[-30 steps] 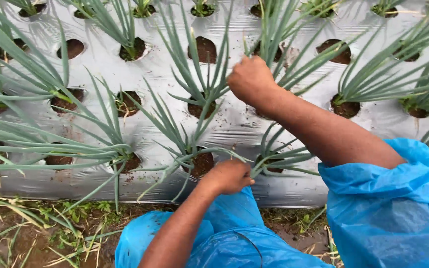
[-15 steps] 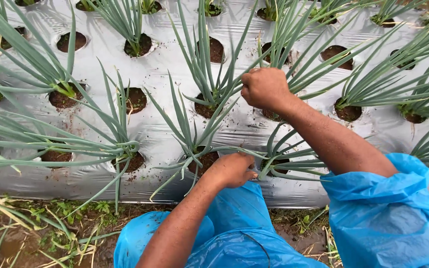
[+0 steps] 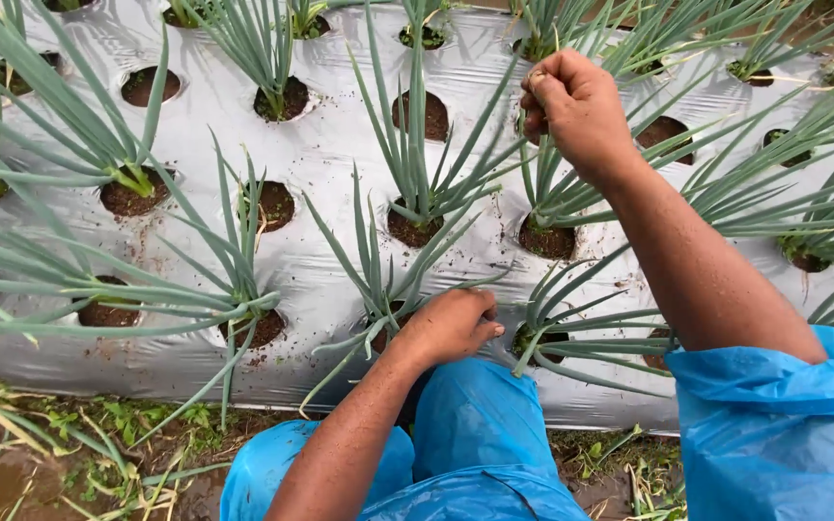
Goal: The person sits on the ground in a field and removes weeds from around onion plants growing in a white plastic mulch sheet. They pull the weeds out by hand and place them on the ground beside the row.
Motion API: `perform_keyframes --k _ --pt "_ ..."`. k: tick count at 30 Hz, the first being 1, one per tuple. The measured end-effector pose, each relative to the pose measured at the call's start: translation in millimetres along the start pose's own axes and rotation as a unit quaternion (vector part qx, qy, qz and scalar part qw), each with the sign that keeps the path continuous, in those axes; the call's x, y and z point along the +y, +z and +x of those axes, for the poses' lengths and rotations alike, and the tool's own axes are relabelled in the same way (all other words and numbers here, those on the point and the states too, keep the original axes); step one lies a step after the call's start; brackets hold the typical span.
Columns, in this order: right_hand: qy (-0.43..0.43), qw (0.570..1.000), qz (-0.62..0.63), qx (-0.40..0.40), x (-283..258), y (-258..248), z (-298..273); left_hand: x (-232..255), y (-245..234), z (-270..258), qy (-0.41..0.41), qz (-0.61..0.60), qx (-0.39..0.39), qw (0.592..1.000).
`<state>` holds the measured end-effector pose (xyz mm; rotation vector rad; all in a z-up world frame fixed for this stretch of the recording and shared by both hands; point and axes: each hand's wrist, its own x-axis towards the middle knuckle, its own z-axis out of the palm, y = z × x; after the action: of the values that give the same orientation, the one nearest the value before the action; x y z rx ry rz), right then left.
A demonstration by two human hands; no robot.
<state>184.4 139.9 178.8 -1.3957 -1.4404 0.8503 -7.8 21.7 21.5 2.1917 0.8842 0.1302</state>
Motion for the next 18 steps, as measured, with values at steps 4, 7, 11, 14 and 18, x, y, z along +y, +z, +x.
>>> perform_keyframes --k 4,7,11,14,18 --pt "-0.013 0.997 -0.071 -0.037 -29.4 10.9 12.7 10.0 -15.5 -0.9 0.004 -0.094 0.074 0.993" --pt "-0.128 0.974 -0.178 -0.061 -22.7 28.7 43.1 2.1 -16.9 1.1 0.005 -0.145 0.111 0.983" --pt "-0.294 0.787 -0.522 -0.145 19.0 65.4 121.4 -8.2 -20.7 -3.6 -0.008 -0.174 0.169 0.97" --pt "-0.209 0.637 -0.712 -0.209 17.3 89.7 140.7 -18.2 -22.2 -5.7 -0.021 -0.179 0.171 0.969" --pt "-0.202 0.598 -0.73 -0.262 3.7 112.4 124.5 -27.8 -21.4 -2.2 -0.03 -0.169 0.201 0.964"
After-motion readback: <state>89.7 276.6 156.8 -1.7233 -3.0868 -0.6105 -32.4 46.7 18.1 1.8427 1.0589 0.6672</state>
